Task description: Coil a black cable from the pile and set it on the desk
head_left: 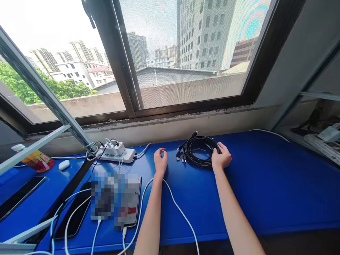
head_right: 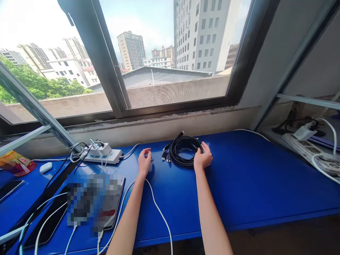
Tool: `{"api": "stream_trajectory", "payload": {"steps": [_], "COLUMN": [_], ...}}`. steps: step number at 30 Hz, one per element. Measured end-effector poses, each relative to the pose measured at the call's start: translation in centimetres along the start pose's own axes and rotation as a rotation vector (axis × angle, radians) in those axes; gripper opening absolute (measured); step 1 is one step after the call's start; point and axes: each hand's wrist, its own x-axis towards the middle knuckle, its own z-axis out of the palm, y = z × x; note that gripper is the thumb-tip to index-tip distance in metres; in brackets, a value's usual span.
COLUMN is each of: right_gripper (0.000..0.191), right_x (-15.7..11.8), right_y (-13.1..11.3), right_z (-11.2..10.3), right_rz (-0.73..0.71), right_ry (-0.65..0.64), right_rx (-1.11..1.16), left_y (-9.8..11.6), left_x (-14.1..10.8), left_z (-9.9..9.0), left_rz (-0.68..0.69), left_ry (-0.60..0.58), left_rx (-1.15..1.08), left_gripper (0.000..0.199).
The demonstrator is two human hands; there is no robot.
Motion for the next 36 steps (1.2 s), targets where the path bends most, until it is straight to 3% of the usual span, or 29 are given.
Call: {"api": "stream_trajectory", "payload": {"steps": [8,16,21,23,30,36], "right_gripper": [0.023,0.043,0.039,0.038,0.036,0.037], "right_x": [-0.8,-3.6,-6.6,-7.5,-9.1,-9.9], "right_y": [-2.2,-5.0,-8.4,-10.2,-16.7,-18.3], "right_z": [-0.2,0.7,1.8,2.2,2.1,1.9], "right_rz": [-0.049,-0.135,-0.177,-0.200,-0.246,-0.208], "right_ry": [0.005,-0.133,-0.256,-0.313,-0.378,-0.414], "right_rx": [0.239,0.476,0.577,0.605,0.763,0.922], "left_y": [0.8,2.0,4.5,5.9,10.8,13.4], "left_x": [-0.5,-1.4,-2.1,-2.3,-2.8,-3.2], "left_z": [-0.5,-1.7,-2.3,-2.7,-4.9,-7.8], "left_rz": [0.041,0.075,0.124,0.153,0.206,0.346], "left_ry": [0.009,0.071,0.064,-0.009,-0.567,-0.568], "left_rx": [-0.019,-0.109,-0.159,-0.191,-0.318,-0.069], "left_gripper": [0.011,0.014,0.018,0.021,0.052,0.026]}}
